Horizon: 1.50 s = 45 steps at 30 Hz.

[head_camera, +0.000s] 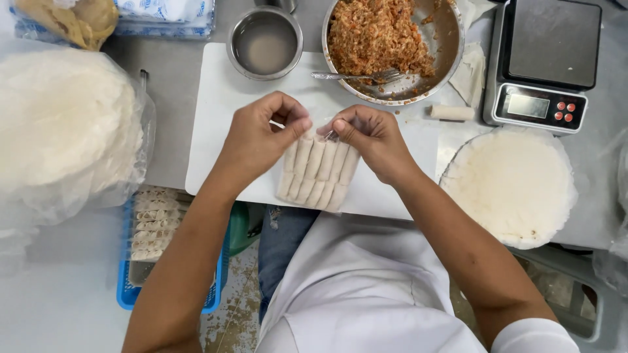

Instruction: Packaging spring rolls into plastic bags and writing labels

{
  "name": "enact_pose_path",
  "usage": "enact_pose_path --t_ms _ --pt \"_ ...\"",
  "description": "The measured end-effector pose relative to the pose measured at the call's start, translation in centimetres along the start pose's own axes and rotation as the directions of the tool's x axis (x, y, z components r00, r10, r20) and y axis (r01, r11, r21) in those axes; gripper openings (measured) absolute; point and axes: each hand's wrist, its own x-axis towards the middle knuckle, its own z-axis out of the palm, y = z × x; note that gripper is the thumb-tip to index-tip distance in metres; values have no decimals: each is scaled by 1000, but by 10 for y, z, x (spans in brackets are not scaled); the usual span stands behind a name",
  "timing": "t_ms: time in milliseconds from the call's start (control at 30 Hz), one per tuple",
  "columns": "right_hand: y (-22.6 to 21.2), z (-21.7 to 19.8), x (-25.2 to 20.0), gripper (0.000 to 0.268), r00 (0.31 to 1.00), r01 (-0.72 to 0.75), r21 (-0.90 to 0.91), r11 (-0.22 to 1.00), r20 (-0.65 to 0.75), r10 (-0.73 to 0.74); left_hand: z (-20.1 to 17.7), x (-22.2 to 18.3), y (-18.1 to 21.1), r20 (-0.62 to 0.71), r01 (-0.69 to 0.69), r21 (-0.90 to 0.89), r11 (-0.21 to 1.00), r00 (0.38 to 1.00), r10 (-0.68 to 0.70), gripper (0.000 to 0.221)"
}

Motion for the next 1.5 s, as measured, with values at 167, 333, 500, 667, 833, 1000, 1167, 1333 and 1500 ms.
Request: enact_pose_path --t_ms 167,333,500,667,833,1000,1167,1333,1500 --pt "-2 -1 1 11 1000 11 -11 1000 3 -11 -3 3 3 -43 12 -41 999 999 -13 9" --pt "-54 10 -31 12 975 216 -329 919 24 -220 -6 -25 34 -157 -233 148 961 954 255 14" --pt "-69 21 -43 7 826 544 -667 509 321 -463 -24 -58 59 94 -390 429 815 917 389 58" --pt "-86 52 -52 3 785 617 -574 538 401 -472 -43 -105 79 74 -372 538 756 915 397 13" --pt "-77 53 -54 32 837 546 -480 687 350 -421 -74 -175 78 -23 -93 583 807 991 131 17" --pt "-37 30 -58 12 938 343 -454 822 212 -274 -80 -251 -16 -424 420 783 459 900 -102 2" --pt "8 8 -69 13 958 279 -372 885 169 -231 -73 -286 -170 -669 608 629 485 741 -59 9" --pt "28 2 -78 12 971 231 -392 890 148 -186 -69 -255 -255 -742 690 521 502 657 -134 12" --pt "42 7 -82 10 963 266 -416 869 160 -218 -74 -220 -268 -680 646 644 410 729 -81 9"
